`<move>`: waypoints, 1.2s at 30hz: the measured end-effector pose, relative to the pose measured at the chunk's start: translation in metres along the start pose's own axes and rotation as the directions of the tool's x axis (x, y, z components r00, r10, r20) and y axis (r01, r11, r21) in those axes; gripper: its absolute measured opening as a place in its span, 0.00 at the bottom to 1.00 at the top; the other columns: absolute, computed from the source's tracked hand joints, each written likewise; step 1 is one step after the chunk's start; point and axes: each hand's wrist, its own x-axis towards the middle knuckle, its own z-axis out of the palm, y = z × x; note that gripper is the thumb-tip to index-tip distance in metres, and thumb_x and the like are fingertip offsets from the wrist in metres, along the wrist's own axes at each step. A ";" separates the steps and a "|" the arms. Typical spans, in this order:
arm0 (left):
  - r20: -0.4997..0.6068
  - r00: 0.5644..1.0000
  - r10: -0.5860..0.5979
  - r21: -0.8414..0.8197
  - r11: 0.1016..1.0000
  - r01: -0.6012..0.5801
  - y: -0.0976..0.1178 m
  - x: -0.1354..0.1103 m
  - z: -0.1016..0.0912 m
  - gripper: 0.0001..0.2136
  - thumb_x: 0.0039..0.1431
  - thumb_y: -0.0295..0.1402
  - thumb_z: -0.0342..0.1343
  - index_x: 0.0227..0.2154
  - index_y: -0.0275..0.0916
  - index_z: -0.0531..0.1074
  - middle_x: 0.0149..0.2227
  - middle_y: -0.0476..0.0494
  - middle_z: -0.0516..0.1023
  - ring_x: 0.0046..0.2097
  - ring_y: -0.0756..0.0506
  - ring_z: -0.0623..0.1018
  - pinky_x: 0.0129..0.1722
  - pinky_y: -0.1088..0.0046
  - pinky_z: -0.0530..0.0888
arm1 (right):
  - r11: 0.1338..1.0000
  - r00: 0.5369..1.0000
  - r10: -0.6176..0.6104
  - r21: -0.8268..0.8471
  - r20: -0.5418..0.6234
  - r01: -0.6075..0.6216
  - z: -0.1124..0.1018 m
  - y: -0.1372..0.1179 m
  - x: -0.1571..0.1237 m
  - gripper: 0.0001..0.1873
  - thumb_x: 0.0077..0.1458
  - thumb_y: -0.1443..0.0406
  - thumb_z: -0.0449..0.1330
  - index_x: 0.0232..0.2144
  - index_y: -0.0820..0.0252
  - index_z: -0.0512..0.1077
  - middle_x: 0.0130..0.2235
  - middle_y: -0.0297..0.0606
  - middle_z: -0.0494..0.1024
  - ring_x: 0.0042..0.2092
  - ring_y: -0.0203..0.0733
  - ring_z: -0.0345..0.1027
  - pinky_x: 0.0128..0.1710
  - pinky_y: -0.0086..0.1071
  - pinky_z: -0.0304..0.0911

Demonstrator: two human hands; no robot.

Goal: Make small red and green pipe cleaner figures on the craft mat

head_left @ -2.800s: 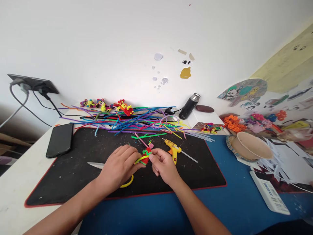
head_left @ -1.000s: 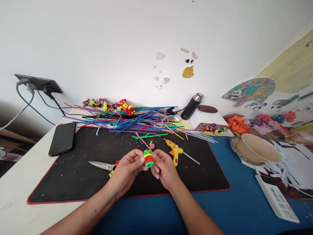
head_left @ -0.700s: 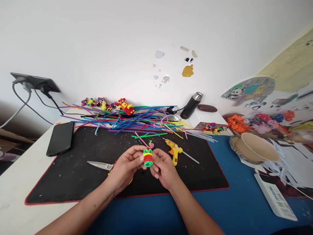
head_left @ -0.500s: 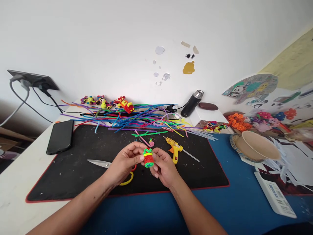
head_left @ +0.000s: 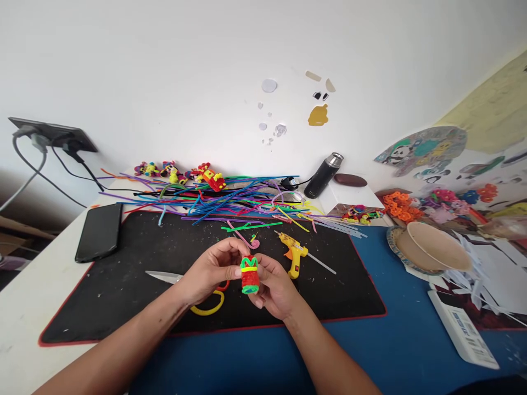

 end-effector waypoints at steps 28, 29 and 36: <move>0.231 0.971 0.055 0.236 0.965 -0.110 0.017 -0.001 -0.013 0.07 0.60 0.34 0.69 0.41 0.44 0.82 0.44 0.44 0.74 0.49 0.44 0.74 0.53 0.67 0.68 | 0.998 0.981 0.024 0.044 0.193 -0.033 -0.002 0.007 0.000 0.21 0.54 0.52 0.75 0.35 0.63 0.75 0.22 0.28 0.73 0.16 0.29 0.62 0.13 0.22 0.48; 0.227 0.972 0.055 0.240 0.964 -0.111 0.017 -0.002 -0.013 0.07 0.59 0.34 0.69 0.41 0.44 0.82 0.44 0.44 0.74 0.49 0.44 0.74 0.52 0.68 0.69 | 0.998 0.980 0.023 0.045 0.196 -0.032 -0.002 0.007 -0.001 0.21 0.54 0.52 0.74 0.35 0.63 0.75 0.22 0.28 0.73 0.15 0.29 0.61 0.13 0.22 0.48; 0.177 0.984 0.025 0.346 0.934 -0.086 0.023 -0.006 -0.014 0.09 0.58 0.35 0.70 0.40 0.41 0.81 0.41 0.45 0.73 0.41 0.48 0.73 0.39 0.74 0.71 | 0.996 0.984 0.040 0.067 0.176 -0.052 -0.005 0.006 -0.003 0.21 0.55 0.52 0.73 0.36 0.63 0.75 0.20 0.28 0.73 0.15 0.31 0.64 0.12 0.22 0.48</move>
